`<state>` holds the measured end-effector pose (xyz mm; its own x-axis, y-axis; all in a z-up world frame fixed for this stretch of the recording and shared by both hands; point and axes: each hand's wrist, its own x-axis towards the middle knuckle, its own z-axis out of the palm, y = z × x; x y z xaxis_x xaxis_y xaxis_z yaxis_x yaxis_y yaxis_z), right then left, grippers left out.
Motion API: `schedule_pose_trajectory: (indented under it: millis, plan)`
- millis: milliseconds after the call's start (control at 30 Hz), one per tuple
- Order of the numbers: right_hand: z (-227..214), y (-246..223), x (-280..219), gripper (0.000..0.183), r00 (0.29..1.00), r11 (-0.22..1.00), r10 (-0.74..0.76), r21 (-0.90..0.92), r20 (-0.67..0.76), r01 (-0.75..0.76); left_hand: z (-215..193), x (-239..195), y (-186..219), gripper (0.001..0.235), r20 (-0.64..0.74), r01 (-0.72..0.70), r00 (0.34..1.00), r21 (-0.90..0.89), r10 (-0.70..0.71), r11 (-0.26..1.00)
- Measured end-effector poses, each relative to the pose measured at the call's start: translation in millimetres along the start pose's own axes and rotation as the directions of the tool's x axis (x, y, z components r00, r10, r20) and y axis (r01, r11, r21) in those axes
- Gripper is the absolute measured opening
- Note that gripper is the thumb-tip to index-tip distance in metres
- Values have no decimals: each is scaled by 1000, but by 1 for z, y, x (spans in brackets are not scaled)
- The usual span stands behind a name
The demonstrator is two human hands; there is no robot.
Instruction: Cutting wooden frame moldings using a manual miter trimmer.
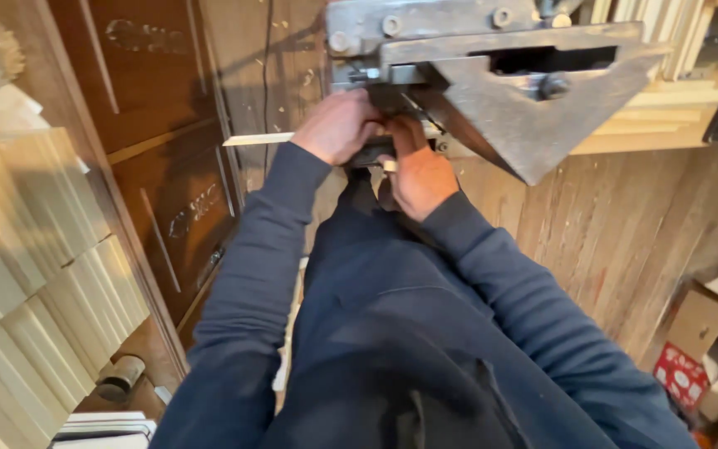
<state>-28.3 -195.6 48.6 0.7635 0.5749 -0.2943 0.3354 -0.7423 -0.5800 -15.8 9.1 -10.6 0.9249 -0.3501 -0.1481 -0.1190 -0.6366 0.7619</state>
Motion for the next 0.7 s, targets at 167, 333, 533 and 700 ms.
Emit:
schedule_pose_trajectory:
  millis: [167,333,533,700]
  plan:
    - [-1,6,1,57,1000,1000,-19,20,-18,20,-19,7,17,18,78,53,996,-29,-50,998]
    - [3,14,3,62,997,997,-75,1,-12,75,-25,3,20,21,79,153,986,-114,-145,982]
    - [-1,19,3,59,973,975,-211,-89,-95,203,-67,-13,13,47,170,386,910,-8,-379,922]
    - [-2,3,5,57,995,996,-71,-51,-73,67,-71,-15,-3,50,347,394,865,-24,-362,919]
